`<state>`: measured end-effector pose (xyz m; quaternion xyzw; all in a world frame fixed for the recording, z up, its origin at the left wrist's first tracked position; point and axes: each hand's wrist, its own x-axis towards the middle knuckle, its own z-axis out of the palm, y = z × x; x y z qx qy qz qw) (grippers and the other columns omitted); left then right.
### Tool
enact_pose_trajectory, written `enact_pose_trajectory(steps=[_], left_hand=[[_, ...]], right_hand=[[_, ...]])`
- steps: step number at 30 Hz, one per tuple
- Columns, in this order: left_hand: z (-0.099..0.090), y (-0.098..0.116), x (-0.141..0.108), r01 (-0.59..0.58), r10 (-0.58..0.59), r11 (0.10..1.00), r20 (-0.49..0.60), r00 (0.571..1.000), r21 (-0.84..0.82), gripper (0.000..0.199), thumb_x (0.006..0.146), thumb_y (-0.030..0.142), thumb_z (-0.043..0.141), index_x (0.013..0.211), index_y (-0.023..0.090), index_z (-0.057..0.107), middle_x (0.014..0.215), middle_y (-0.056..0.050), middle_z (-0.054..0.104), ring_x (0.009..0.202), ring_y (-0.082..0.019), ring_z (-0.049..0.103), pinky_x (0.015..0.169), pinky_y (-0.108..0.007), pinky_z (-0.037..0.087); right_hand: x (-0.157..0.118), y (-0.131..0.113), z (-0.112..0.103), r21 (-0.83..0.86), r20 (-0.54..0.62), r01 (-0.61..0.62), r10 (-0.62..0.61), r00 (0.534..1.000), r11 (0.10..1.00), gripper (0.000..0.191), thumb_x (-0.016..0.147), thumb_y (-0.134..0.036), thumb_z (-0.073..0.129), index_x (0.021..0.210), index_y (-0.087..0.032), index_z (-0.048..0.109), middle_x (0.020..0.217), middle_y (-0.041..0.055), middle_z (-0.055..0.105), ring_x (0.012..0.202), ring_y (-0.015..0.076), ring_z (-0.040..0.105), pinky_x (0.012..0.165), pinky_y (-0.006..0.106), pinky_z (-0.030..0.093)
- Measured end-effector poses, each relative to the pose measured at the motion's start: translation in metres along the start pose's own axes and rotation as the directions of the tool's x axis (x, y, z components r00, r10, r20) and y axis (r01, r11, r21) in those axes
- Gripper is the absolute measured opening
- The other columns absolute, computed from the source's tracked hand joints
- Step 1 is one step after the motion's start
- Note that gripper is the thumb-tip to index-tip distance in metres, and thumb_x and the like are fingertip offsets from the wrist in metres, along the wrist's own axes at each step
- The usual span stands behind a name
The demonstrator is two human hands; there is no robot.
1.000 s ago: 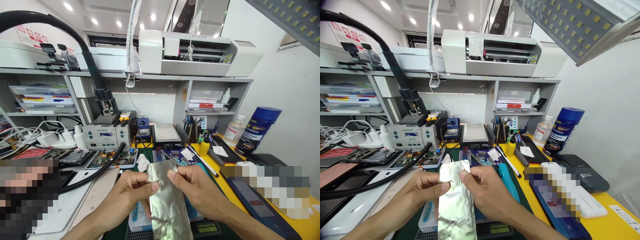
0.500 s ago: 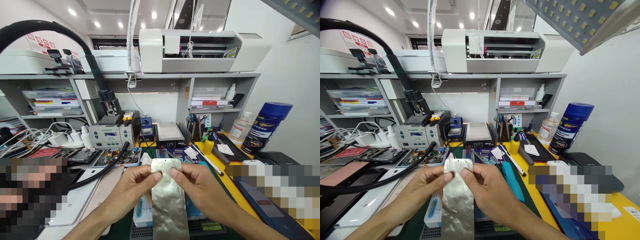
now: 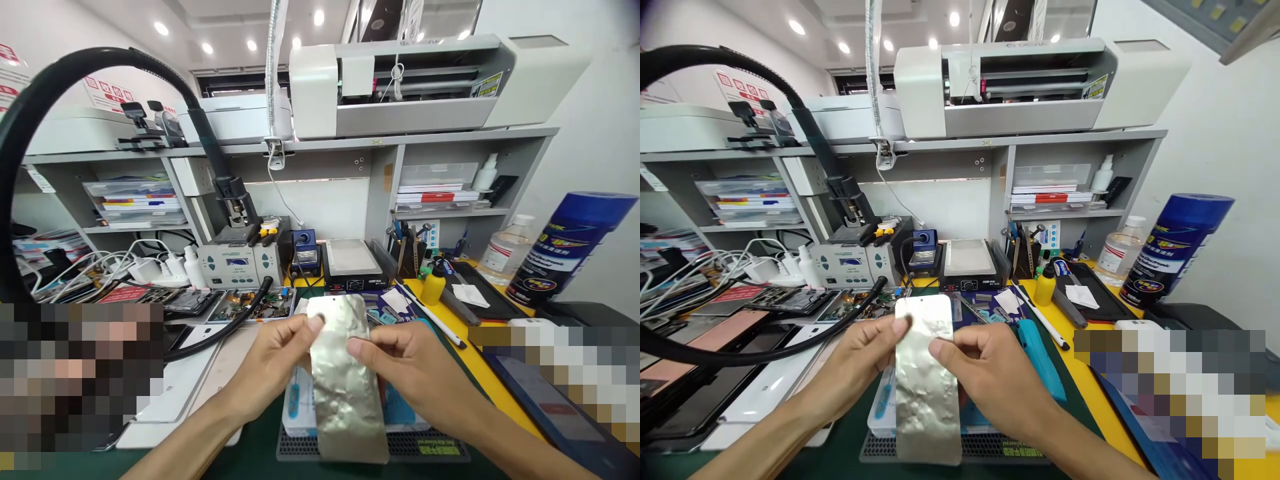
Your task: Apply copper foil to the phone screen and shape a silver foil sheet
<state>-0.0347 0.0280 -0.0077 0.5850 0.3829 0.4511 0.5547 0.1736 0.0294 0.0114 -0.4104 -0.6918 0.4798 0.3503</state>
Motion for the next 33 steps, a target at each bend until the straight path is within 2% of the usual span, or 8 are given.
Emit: enact_pose_trajectory(steps=[3,6,10,14,17,20,25,33], left_hand=[[0.007,-0.001,-0.001,0.015,-0.003,0.994,0.111,0.994,-0.111,0.029,0.084,0.034,0.077,0.108,0.020,0.070,0.093,-0.005,0.071,0.088,-0.021,0.066,0.079,-0.031,0.053],[0.009,-0.005,-0.001,0.038,-0.033,0.996,0.056,0.998,-0.079,0.023,0.083,0.039,0.076,0.086,0.016,0.075,0.078,-0.005,0.071,0.073,-0.020,0.064,0.067,-0.028,0.050],[0.006,-0.006,0.000,0.039,-0.040,0.998,-0.011,0.999,-0.040,0.039,0.086,0.048,0.070,0.065,0.015,0.072,0.065,-0.004,0.066,0.062,-0.018,0.061,0.060,-0.028,0.047],[0.006,-0.003,0.000,0.049,-0.044,0.981,0.034,0.998,-0.185,0.038,0.093,0.047,0.060,0.075,0.016,0.072,0.071,-0.005,0.067,0.067,-0.018,0.062,0.064,-0.029,0.050],[0.011,-0.005,0.001,0.057,-0.046,0.967,0.049,0.998,-0.249,0.020,0.086,0.036,0.074,0.090,0.017,0.071,0.088,-0.006,0.072,0.077,-0.017,0.064,0.068,-0.026,0.050],[0.019,-0.010,0.002,0.049,-0.054,0.969,-0.015,0.998,-0.241,0.024,0.075,0.030,0.085,0.085,0.015,0.070,0.087,-0.006,0.074,0.077,-0.016,0.063,0.071,-0.025,0.048],[0.022,-0.012,0.003,0.060,-0.102,0.967,-0.161,0.982,-0.246,0.033,0.075,0.037,0.084,0.061,0.014,0.066,0.063,-0.002,0.066,0.060,-0.011,0.053,0.057,-0.021,0.039],[0.023,-0.001,0.000,0.073,-0.108,0.887,-0.050,0.993,-0.457,0.030,0.090,0.041,0.069,0.084,0.013,0.079,0.077,-0.008,0.073,0.070,-0.016,0.061,0.065,-0.023,0.046]], right_hand=[[-0.001,-0.001,0.001,-0.044,-0.093,0.023,-0.027,0.995,0.999,0.050,0.093,-0.050,0.058,0.056,-0.018,0.045,0.053,-0.0048,0.037,0.053,0.0109,0.034,0.049,0.025,0.028],[0.000,-0.002,0.000,-0.062,-0.142,0.020,-0.028,0.989,0.998,0.052,0.091,-0.051,0.059,0.053,-0.019,0.043,0.051,-0.0046,0.037,0.052,0.0115,0.036,0.049,0.026,0.028],[0.000,-0.002,-0.004,-0.087,-0.169,0.028,-0.042,0.985,0.996,0.052,0.090,-0.050,0.060,0.052,-0.019,0.044,0.049,-0.0042,0.038,0.051,0.0122,0.038,0.049,0.027,0.030],[0.002,-0.003,-0.011,-0.056,-0.226,0.031,-0.043,0.973,0.998,0.046,0.090,-0.049,0.061,0.057,-0.018,0.058,0.051,-0.0018,0.052,0.052,0.0142,0.048,0.052,0.026,0.036],[0.003,-0.004,-0.012,-0.041,-0.292,0.038,-0.048,0.955,0.998,0.047,0.090,-0.048,0.063,0.055,-0.018,0.059,0.050,-0.0011,0.058,0.050,0.0144,0.052,0.052,0.026,0.040],[0.003,-0.005,-0.008,-0.046,-0.302,0.033,-0.045,0.952,0.998,0.046,0.090,-0.047,0.062,0.054,-0.018,0.061,0.047,-0.0013,0.059,0.048,0.0144,0.054,0.050,0.025,0.040],[-0.001,-0.007,-0.001,-0.061,-0.318,0.042,-0.059,0.946,0.997,0.047,0.091,-0.047,0.061,0.053,-0.019,0.061,0.046,-0.0004,0.061,0.048,0.0155,0.058,0.051,0.025,0.042],[0.000,-0.008,-0.004,-0.070,-0.374,0.031,-0.055,0.926,0.997,0.050,0.090,-0.052,0.061,0.052,-0.020,0.060,0.046,0.0000,0.063,0.050,0.0163,0.058,0.052,0.026,0.042]])
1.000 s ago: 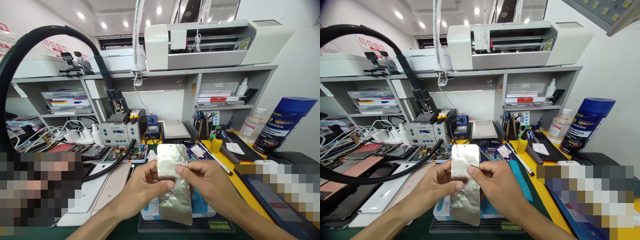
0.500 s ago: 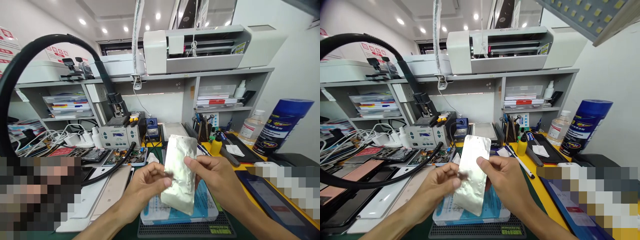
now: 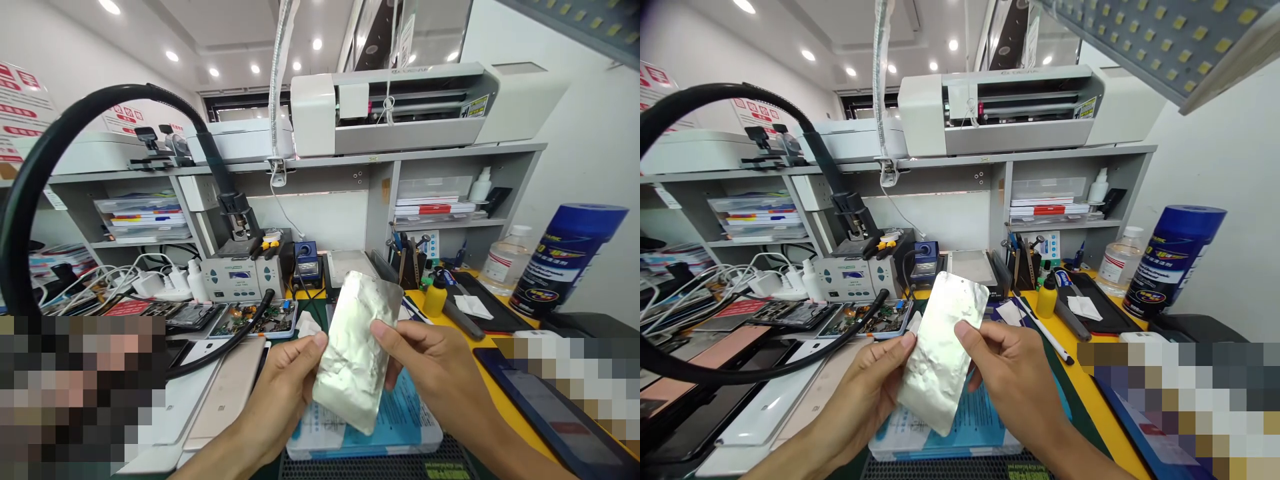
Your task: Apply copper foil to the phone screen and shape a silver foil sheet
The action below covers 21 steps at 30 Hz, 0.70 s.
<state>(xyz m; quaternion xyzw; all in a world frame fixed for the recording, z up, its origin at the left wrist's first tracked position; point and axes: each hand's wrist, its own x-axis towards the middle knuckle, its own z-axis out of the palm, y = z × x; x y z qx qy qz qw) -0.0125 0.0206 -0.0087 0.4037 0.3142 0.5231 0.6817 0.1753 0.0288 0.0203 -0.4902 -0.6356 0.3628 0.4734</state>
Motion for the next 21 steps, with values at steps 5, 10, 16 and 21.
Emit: enact_pose_trajectory(steps=[5,10,16,21], left_hand=[[0.0036,-0.0038,0.0002,0.029,-0.028,0.999,0.026,0.999,-0.026,0.017,0.083,0.028,0.078,0.092,0.015,0.074,0.090,-0.006,0.072,0.082,-0.016,0.061,0.075,-0.024,0.046],[0.0012,-0.0050,0.0012,0.024,-0.024,1.000,-0.102,0.995,-0.001,0.023,0.073,0.028,0.086,0.069,0.015,0.067,0.074,-0.003,0.069,0.070,-0.014,0.058,0.068,-0.023,0.043],[0.0007,0.0025,-0.0018,0.047,-0.048,0.999,-0.098,0.994,-0.018,0.026,0.076,0.036,0.083,0.072,0.012,0.075,0.068,-0.004,0.067,0.065,-0.012,0.055,0.063,-0.020,0.041],[-0.0048,0.0028,-0.0049,-0.018,0.020,0.995,-0.029,0.999,0.094,0.029,0.086,0.040,0.072,0.079,0.012,0.076,0.071,-0.004,0.063,0.071,-0.014,0.051,0.064,-0.022,0.041]], right_hand=[[-0.0031,0.0020,0.0048,-0.010,-0.044,0.001,-0.001,0.999,1.000,0.051,0.090,-0.052,0.061,0.051,-0.020,0.059,0.044,-0.0005,0.060,0.047,0.0155,0.055,0.048,0.025,0.040],[-0.0081,0.0013,0.0095,0.014,-0.068,0.013,-0.012,0.998,1.000,0.050,0.088,-0.053,0.063,0.051,-0.020,0.057,0.044,-0.0012,0.058,0.046,0.0147,0.054,0.047,0.025,0.040],[-0.0063,-0.0014,0.0054,0.009,-0.050,0.013,-0.012,0.999,1.000,0.052,0.087,-0.055,0.063,0.049,-0.020,0.057,0.047,-0.0007,0.055,0.048,0.0155,0.053,0.049,0.026,0.040],[-0.0039,0.0016,0.0017,0.003,-0.035,0.018,-0.018,0.999,1.000,0.052,0.089,-0.054,0.062,0.050,-0.020,0.056,0.049,0.0011,0.059,0.052,0.0169,0.055,0.049,0.027,0.039]])
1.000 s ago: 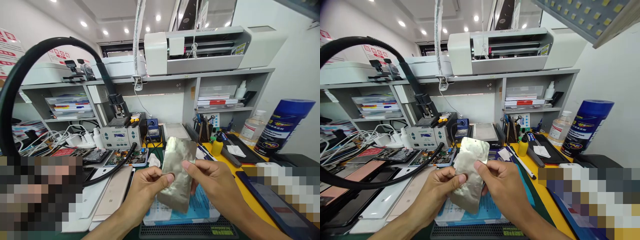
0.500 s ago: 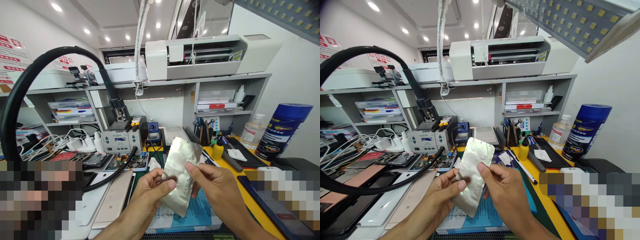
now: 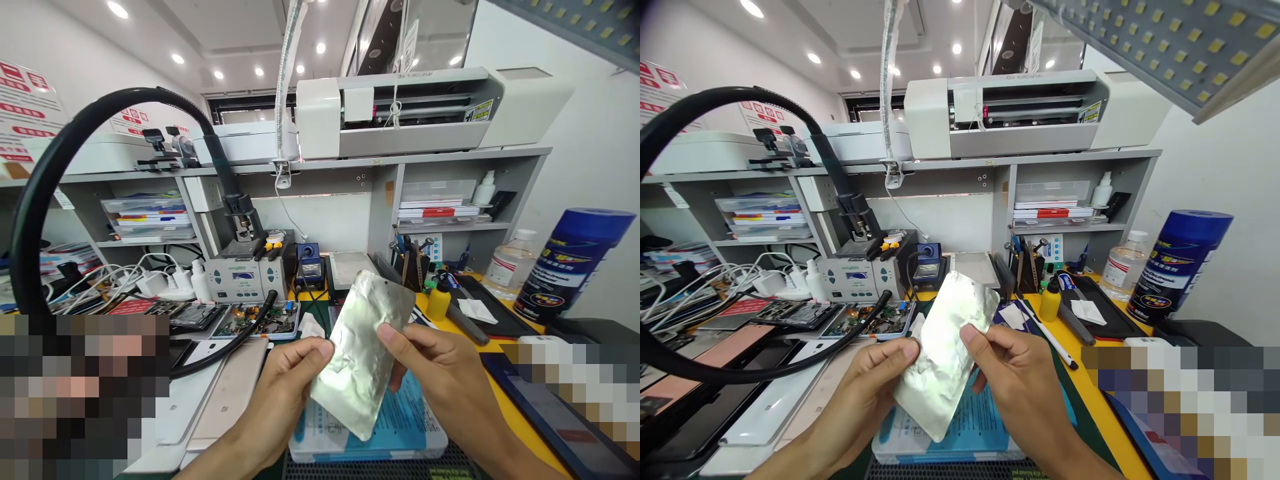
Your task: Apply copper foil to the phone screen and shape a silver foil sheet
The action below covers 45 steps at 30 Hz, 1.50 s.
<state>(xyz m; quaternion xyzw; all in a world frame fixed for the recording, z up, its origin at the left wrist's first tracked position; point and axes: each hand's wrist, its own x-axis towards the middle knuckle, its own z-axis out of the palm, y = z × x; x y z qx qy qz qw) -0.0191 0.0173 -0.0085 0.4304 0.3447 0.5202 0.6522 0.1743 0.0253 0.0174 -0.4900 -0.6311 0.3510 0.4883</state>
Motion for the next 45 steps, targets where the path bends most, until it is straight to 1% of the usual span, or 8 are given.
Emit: enact_pose_trajectory(steps=[3,6,9,12,18,23,38,45], left_hand=[[-0.0039,-0.0010,-0.0014,-0.100,0.099,0.985,0.008,0.995,0.139,0.029,0.090,0.040,0.068,0.080,0.014,0.076,0.075,-0.003,0.061,0.072,-0.014,0.048,0.065,-0.023,0.040],[-0.0021,-0.0008,-0.0020,-0.135,0.143,0.978,-0.038,0.989,0.161,0.025,0.089,0.038,0.070,0.082,0.015,0.077,0.075,-0.003,0.060,0.074,-0.015,0.049,0.066,-0.024,0.041],[0.0021,-0.0014,-0.0019,-0.129,0.138,0.983,-0.064,0.988,0.127,0.023,0.087,0.037,0.071,0.083,0.016,0.077,0.077,-0.004,0.062,0.076,-0.017,0.051,0.069,-0.026,0.043],[0.0026,-0.0046,-0.0018,-0.132,0.138,0.982,-0.039,0.990,0.136,0.020,0.087,0.035,0.072,0.082,0.016,0.075,0.076,-0.003,0.060,0.076,-0.015,0.051,0.072,-0.026,0.043],[-0.0005,-0.0073,-0.0024,-0.038,0.036,0.991,0.020,0.999,0.126,0.024,0.081,0.035,0.078,0.073,0.016,0.066,0.071,-0.001,0.060,0.068,-0.013,0.049,0.063,-0.023,0.038],[0.0021,-0.0027,-0.0029,0.020,-0.023,0.986,0.012,1.000,0.168,0.025,0.075,0.038,0.079,0.073,0.016,0.069,0.066,-0.002,0.060,0.064,-0.016,0.052,0.062,-0.026,0.041],[0.0043,-0.0017,-0.0047,-0.009,0.003,0.993,0.049,0.999,0.116,0.015,0.075,0.028,0.077,0.071,0.017,0.067,0.065,-0.001,0.057,0.068,-0.018,0.055,0.065,-0.027,0.045],[-0.0037,0.0006,-0.0082,-0.089,0.066,0.942,0.082,0.994,0.324,0.022,0.086,0.033,0.068,0.071,0.017,0.065,0.067,-0.001,0.054,0.066,-0.015,0.048,0.061,-0.026,0.039]], right_hand=[[0.0013,0.0003,0.0007,0.162,0.060,-0.014,0.004,0.998,0.987,0.046,0.089,-0.052,0.065,0.057,-0.019,0.059,0.053,-0.0004,0.060,0.050,0.0157,0.057,0.050,0.026,0.045],[0.0027,-0.0005,0.0031,0.406,0.216,-0.110,0.022,0.976,0.907,0.030,0.085,-0.048,0.071,0.088,-0.018,0.070,0.067,-0.0008,0.067,0.051,0.0142,0.058,0.048,0.025,0.051],[0.0030,0.0000,0.0057,0.476,0.339,-0.208,0.040,0.940,0.855,0.036,0.079,-0.038,0.080,0.107,-0.017,0.070,0.087,0.0042,0.075,0.071,0.0176,0.068,0.062,0.025,0.057],[0.0012,0.0014,0.0071,0.442,0.367,-0.242,0.071,0.927,0.864,0.030,0.081,-0.035,0.079,0.104,-0.016,0.073,0.094,0.0063,0.077,0.088,0.0210,0.071,0.080,0.028,0.057],[-0.0016,0.0033,0.0038,0.244,0.312,-0.213,0.131,0.941,0.946,0.021,0.078,-0.036,0.078,0.087,-0.017,0.077,0.079,0.0031,0.076,0.074,0.0216,0.068,0.066,0.028,0.054],[0.0008,0.0064,0.0031,0.157,0.306,-0.233,0.177,0.935,0.960,0.029,0.082,-0.043,0.071,0.073,-0.016,0.070,0.075,0.0040,0.073,0.067,0.0200,0.063,0.060,0.028,0.050],[-0.0034,-0.0006,0.0088,0.058,0.300,-0.146,0.122,0.946,0.988,0.020,0.083,-0.037,0.068,0.079,-0.019,0.075,0.073,0.0025,0.071,0.065,0.0193,0.062,0.057,0.025,0.050],[-0.0039,0.0014,0.0073,0.127,0.313,-0.184,0.137,0.940,0.975,0.015,0.084,-0.033,0.069,0.082,-0.019,0.073,0.074,0.0008,0.070,0.070,0.0196,0.064,0.062,0.025,0.051]])
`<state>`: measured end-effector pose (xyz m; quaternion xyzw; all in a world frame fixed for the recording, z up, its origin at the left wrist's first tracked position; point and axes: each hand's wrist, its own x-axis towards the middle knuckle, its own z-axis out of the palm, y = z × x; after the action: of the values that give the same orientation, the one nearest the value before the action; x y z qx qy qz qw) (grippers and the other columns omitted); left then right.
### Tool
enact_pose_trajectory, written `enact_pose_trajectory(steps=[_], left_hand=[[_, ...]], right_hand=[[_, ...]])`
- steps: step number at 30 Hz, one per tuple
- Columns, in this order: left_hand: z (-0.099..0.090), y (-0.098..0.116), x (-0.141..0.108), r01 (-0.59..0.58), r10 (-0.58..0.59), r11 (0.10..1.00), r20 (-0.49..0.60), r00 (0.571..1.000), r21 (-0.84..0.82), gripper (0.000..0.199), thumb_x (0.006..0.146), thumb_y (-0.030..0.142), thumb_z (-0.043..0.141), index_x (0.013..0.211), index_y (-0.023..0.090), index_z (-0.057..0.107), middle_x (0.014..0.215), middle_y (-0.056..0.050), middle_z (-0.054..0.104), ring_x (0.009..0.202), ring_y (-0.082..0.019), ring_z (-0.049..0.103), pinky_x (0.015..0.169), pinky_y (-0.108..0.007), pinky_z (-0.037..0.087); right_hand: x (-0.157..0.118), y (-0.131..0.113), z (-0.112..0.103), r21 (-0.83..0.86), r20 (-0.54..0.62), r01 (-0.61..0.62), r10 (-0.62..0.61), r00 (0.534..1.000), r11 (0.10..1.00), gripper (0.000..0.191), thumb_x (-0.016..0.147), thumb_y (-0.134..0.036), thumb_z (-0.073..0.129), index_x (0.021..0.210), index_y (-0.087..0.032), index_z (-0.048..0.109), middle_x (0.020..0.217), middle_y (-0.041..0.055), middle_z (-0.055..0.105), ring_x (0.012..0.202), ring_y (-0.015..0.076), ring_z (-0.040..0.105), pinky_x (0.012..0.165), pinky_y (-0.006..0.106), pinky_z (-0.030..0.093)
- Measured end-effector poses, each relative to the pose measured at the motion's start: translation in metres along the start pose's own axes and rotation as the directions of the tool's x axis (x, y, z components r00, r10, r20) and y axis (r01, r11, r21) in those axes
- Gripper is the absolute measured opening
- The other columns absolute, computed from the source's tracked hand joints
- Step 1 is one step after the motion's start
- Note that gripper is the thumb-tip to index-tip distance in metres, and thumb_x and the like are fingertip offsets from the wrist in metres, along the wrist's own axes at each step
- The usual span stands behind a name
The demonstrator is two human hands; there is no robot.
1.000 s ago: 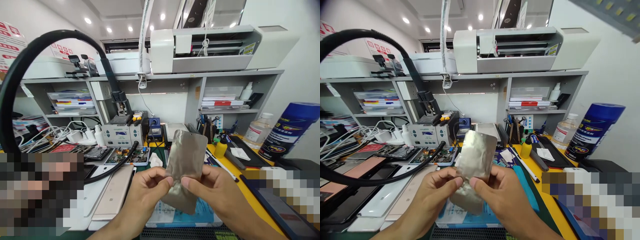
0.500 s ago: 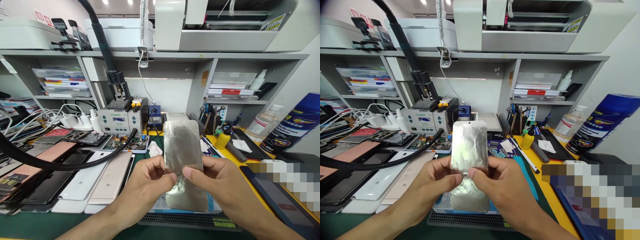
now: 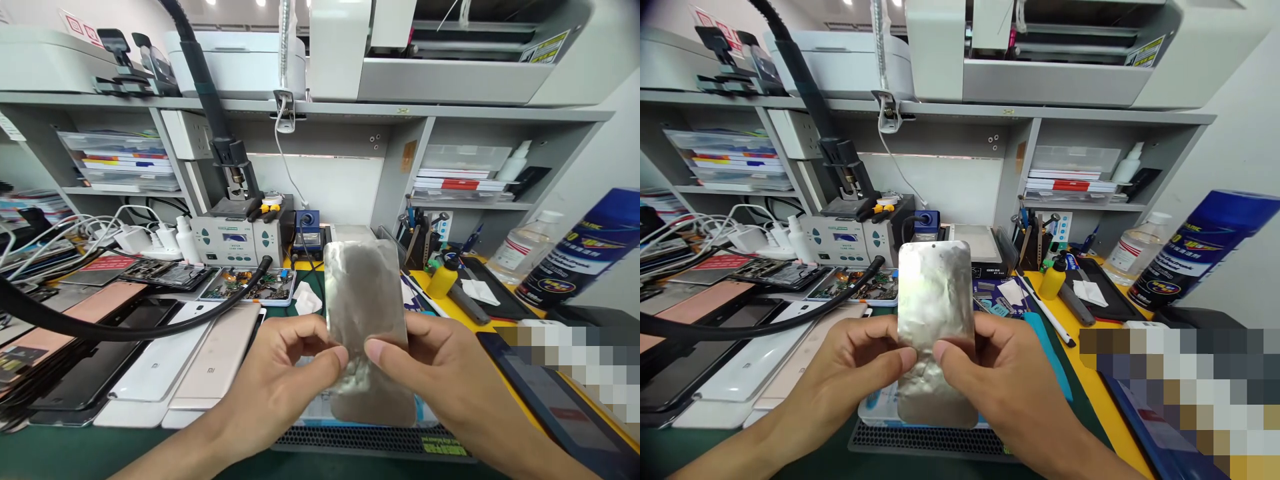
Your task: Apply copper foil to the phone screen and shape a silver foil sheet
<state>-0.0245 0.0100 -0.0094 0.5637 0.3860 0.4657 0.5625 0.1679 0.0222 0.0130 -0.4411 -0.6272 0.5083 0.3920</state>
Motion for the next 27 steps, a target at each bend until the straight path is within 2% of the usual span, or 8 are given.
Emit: enact_pose_trajectory(steps=[6,13,21,27], left_hand=[[0.001,-0.002,0.001,-0.041,0.043,0.994,-0.019,0.999,0.098,0.022,0.088,0.031,0.065,0.071,0.017,0.064,0.068,0.000,0.055,0.065,-0.013,0.045,0.060,-0.024,0.037],[0.003,-0.004,0.001,-0.020,0.023,0.994,-0.024,0.999,0.112,0.021,0.087,0.031,0.063,0.072,0.017,0.063,0.066,0.000,0.054,0.063,-0.014,0.044,0.058,-0.026,0.036],[0.003,-0.004,-0.001,-0.033,0.031,0.998,0.027,0.999,0.052,0.020,0.090,0.029,0.062,0.076,0.014,0.065,0.072,-0.002,0.059,0.069,-0.015,0.049,0.064,-0.027,0.040],[0.004,-0.004,0.000,-0.025,0.025,0.999,0.023,0.999,0.026,0.021,0.089,0.029,0.063,0.075,0.013,0.064,0.072,-0.002,0.058,0.068,-0.014,0.049,0.063,-0.026,0.040]], right_hand=[[0.000,0.002,0.002,0.077,0.041,-0.038,0.035,0.999,0.996,0.015,0.083,-0.027,0.069,0.097,-0.020,0.071,0.081,-0.0002,0.074,0.076,0.0177,0.065,0.065,0.022,0.053],[-0.002,0.001,0.008,0.000,-0.028,-0.001,0.001,1.000,1.000,0.003,0.078,-0.020,0.066,0.080,-0.019,0.067,0.071,-0.0024,0.068,0.064,0.0140,0.058,0.057,0.020,0.048],[-0.003,-0.003,0.013,-0.098,-0.063,0.077,-0.083,0.995,0.992,0.008,0.076,-0.016,0.063,0.081,-0.020,0.068,0.074,-0.0026,0.065,0.068,0.0142,0.056,0.060,0.020,0.049],[-0.003,-0.004,0.017,-0.041,-0.071,0.004,-0.007,0.997,0.999,0.009,0.078,-0.022,0.064,0.087,-0.020,0.067,0.073,-0.0015,0.065,0.068,0.0160,0.057,0.059,0.022,0.049]])
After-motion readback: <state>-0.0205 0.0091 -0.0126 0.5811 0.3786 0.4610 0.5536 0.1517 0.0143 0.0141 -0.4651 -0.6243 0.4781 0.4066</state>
